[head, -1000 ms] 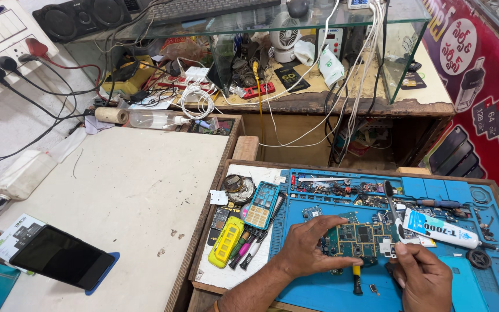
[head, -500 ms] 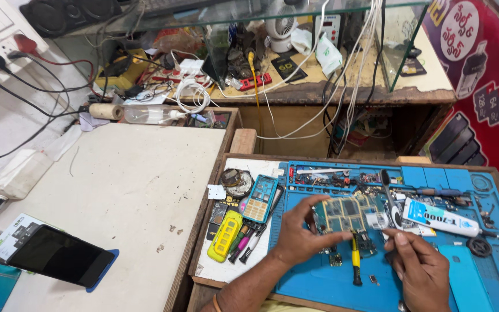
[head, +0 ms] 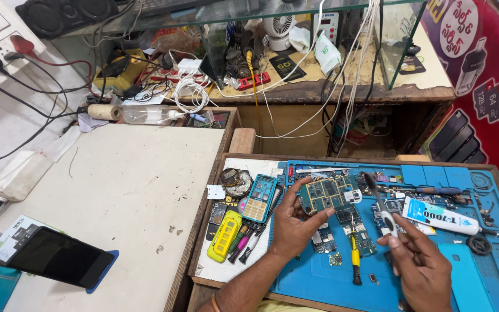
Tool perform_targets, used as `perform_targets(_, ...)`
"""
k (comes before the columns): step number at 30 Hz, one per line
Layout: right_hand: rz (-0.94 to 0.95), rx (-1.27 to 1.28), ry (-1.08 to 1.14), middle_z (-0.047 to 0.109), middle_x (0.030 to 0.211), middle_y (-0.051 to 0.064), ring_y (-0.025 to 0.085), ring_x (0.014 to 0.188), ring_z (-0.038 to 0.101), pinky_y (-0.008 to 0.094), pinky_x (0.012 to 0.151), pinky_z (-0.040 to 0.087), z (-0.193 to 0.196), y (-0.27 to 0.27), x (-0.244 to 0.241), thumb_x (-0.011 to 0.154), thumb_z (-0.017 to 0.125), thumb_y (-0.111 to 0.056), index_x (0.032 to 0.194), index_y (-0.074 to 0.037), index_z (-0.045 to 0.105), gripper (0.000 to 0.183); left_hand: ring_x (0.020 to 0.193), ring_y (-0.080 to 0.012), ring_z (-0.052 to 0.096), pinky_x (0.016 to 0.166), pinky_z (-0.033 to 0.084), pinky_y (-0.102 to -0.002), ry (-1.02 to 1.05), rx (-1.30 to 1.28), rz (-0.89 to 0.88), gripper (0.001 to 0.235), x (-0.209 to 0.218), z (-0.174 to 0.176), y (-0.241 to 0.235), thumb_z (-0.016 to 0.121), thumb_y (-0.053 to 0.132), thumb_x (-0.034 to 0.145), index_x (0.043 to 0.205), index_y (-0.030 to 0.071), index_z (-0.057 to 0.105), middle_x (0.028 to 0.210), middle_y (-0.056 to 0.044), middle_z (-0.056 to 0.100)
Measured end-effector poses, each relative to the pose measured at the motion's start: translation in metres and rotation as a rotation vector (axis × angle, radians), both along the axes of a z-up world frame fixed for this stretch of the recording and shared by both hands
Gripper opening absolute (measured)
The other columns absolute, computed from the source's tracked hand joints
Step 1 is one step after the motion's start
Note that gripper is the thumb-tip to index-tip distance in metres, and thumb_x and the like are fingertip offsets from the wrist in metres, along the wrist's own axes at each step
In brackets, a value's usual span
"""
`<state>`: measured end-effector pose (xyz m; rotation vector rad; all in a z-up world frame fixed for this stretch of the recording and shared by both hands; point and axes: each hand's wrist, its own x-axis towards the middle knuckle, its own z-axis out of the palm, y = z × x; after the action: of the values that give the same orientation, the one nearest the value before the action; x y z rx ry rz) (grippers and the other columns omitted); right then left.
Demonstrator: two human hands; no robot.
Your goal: The person uses a yellow-handled screwdriver to remove small components from a green circuit board. They repeatedly scrape and pry at the board surface, flip it over, and continue working on different areas. The board is handled one at a time on a blue work mat.
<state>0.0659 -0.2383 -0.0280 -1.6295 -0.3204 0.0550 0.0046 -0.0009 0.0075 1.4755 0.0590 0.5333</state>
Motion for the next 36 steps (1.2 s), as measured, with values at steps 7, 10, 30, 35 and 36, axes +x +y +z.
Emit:
perform_targets(7, 0.071, -0.273, -0.141, 0.077, 0.105, 0.012, 0.013, 0.09, 0.072, 0.029, 0.072, 0.056, 0.008, 0.007, -0.009, 0.089, 0.071, -0.011, 0.129, -0.009, 0.071, 0.04, 0.087, -0.0133, 0.075, 0.075, 0.065, -0.025, 0.007, -0.067, -0.05, 0.071, 0.002, -0.003, 0.001, 0.078, 0.009, 0.091, 0.151, 0.007, 0.04, 0.104, -0.013, 0.075)
perform_targets(10, 0.068, -0.427, -0.152, 0.077, 0.097, 0.011, 0.016, 0.081, 0.074, 0.033, 0.066, 0.057, 0.015, 0.009, -0.011, 0.088, 0.072, -0.015, 0.127, -0.013, 0.074, 0.039, 0.089, -0.0125, 0.075, 0.072, 0.065, -0.025, 0.026, -0.082, -0.083, 0.07, 0.001, -0.004, 0.0, 0.077, 0.009, 0.091, 0.151, 0.007, 0.04, 0.107, -0.012, 0.074)
perform_targets(30, -0.084, -0.518, -0.726, 0.058, 0.114, 0.011, 0.014, 0.09, 0.069, 0.026, 0.064, 0.061, 0.023, -0.008, -0.002, 0.063, 0.088, -0.041, 0.125, -0.01, 0.071, 0.071, 0.103, -0.013, 0.071, 0.086, 0.062, -0.028, 0.099, -0.082, -0.496, 0.07, -0.004, -0.014, -0.002, 0.083, 0.007, 0.087, 0.15, 0.009, 0.051, 0.113, -0.01, 0.074)
perform_targets(35, -0.042, -0.764, -0.589, 0.062, 0.106, 0.008, 0.017, 0.076, 0.072, 0.034, 0.056, 0.062, 0.027, -0.006, 0.006, 0.05, 0.097, -0.05, 0.123, -0.021, 0.074, 0.081, 0.108, -0.0102, 0.07, 0.089, 0.061, -0.026, 0.086, -0.041, -0.54, 0.068, -0.005, -0.021, -0.001, 0.083, 0.005, 0.088, 0.149, 0.008, 0.053, 0.117, -0.008, 0.075)
perform_targets(36, -0.027, -0.774, -0.599, 0.061, 0.106, 0.007, 0.018, 0.076, 0.072, 0.034, 0.057, 0.062, 0.026, -0.006, 0.007, 0.05, 0.097, -0.051, 0.122, -0.022, 0.074, 0.08, 0.109, -0.0102, 0.07, 0.091, 0.061, -0.026, 0.079, -0.036, -0.547, 0.068, -0.005, -0.022, -0.001, 0.083, 0.005, 0.088, 0.149, 0.008, 0.053, 0.117, -0.007, 0.075)
